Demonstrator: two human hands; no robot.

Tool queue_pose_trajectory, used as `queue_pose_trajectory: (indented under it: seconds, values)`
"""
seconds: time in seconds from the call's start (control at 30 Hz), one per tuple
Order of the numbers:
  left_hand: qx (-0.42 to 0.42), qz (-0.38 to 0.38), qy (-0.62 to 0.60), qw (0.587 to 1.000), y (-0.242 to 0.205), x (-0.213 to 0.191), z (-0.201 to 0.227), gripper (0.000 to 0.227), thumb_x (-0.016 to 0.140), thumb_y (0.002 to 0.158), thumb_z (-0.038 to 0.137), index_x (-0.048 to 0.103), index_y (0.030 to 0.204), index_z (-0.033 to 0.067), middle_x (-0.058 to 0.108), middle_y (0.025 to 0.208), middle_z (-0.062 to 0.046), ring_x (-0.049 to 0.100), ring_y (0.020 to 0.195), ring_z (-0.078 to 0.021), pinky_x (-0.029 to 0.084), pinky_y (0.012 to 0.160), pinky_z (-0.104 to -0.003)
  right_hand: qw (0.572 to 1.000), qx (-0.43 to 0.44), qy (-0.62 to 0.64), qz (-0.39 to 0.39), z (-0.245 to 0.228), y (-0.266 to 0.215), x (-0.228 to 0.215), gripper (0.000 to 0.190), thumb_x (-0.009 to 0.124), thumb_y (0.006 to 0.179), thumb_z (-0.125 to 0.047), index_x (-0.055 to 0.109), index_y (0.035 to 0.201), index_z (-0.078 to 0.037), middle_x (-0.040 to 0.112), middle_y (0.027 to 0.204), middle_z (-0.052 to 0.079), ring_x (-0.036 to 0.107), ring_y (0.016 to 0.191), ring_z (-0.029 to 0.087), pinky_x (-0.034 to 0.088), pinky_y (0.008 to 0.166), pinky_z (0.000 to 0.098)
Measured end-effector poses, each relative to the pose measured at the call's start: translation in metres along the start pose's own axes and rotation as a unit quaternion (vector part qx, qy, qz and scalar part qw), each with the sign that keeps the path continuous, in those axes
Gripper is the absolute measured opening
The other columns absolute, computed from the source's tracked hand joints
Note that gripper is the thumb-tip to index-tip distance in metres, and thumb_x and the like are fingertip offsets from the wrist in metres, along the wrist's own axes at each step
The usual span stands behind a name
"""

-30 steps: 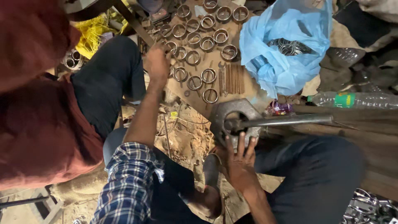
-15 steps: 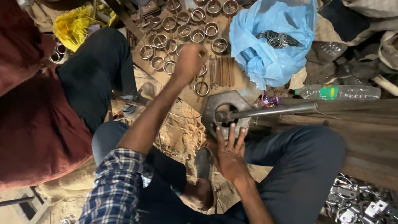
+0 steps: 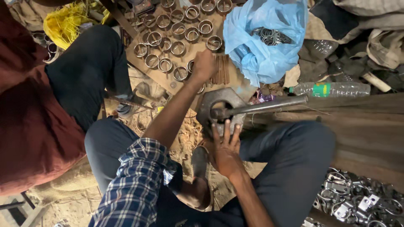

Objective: The person sits on the floor and uses a hammer to strike a metal ring placed on a metal anvil. They repeatedly pick up rings, position them on the anvil, and hammer them to shape the metal.

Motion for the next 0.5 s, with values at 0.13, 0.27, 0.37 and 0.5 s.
queue_pose_trajectory:
  seconds: [0.13, 0.27, 0.37, 0.5]
  values:
    - [-0.104, -0.059, -0.032, 0.992, -0.001, 0.001, -0.012, 0.03, 0.08, 0.069, 0.016, 0.075, 0.092, -0.0032, 0.075, 0.092, -0.027, 0.078, 0.095, -0.0379, 0.062, 0.088, -0.042, 1.0, -0.004, 0.001, 0.012, -0.003, 0.001, -0.003, 0.101, 0.071, 0.087, -0.038, 0.008, 0.162, -0.013, -0.013, 0.163, 0.034, -0.013, 0.144, 0.068, 0.022, 0.111, 0.0742]
    - [-0.062, 0.005, -0.015, 0.998, -0.016, -0.015, 0.004, 0.052, 0.091, 0.062, 0.029, 0.073, 0.098, -0.0029, 0.071, 0.103, -0.028, 0.07, 0.1, -0.0419, 0.057, 0.085, -0.046, 1.0, 0.015, 0.014, 0.01, -0.007, 0.0, -0.009, 0.091, 0.063, 0.097, -0.05, 0.01, 0.162, -0.015, -0.014, 0.164, 0.031, -0.015, 0.146, 0.064, 0.018, 0.112, 0.0736]
    - [-0.109, -0.041, -0.028, 0.993, -0.02, -0.009, 0.005, 0.058, 0.089, 0.066, 0.044, 0.073, 0.103, 0.0014, 0.073, 0.106, -0.022, 0.072, 0.102, -0.0364, 0.057, 0.086, -0.046, 0.999, 0.028, 0.02, -0.03, -0.006, -0.003, -0.011, 0.093, 0.06, 0.097, -0.052, 0.005, 0.163, -0.017, -0.018, 0.165, 0.028, -0.018, 0.147, 0.06, 0.016, 0.114, 0.0723]
    - [-0.036, -0.001, -0.081, 0.996, -0.019, -0.027, 0.022, 0.048, 0.08, 0.074, 0.04, 0.073, 0.103, 0.0029, 0.076, 0.097, -0.019, 0.075, 0.092, -0.0318, 0.059, 0.081, -0.043, 0.999, 0.017, 0.018, -0.044, -0.011, -0.005, -0.022, 0.099, 0.063, 0.095, -0.051, -0.002, 0.162, -0.019, -0.022, 0.165, 0.026, -0.021, 0.147, 0.059, 0.018, 0.113, 0.0735]
Point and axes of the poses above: each hand's wrist, its own y-axis towards the middle knuckle, its own x-axis out of the palm, z = x × y, the point moved 7 cm from there along y, towards the middle knuckle
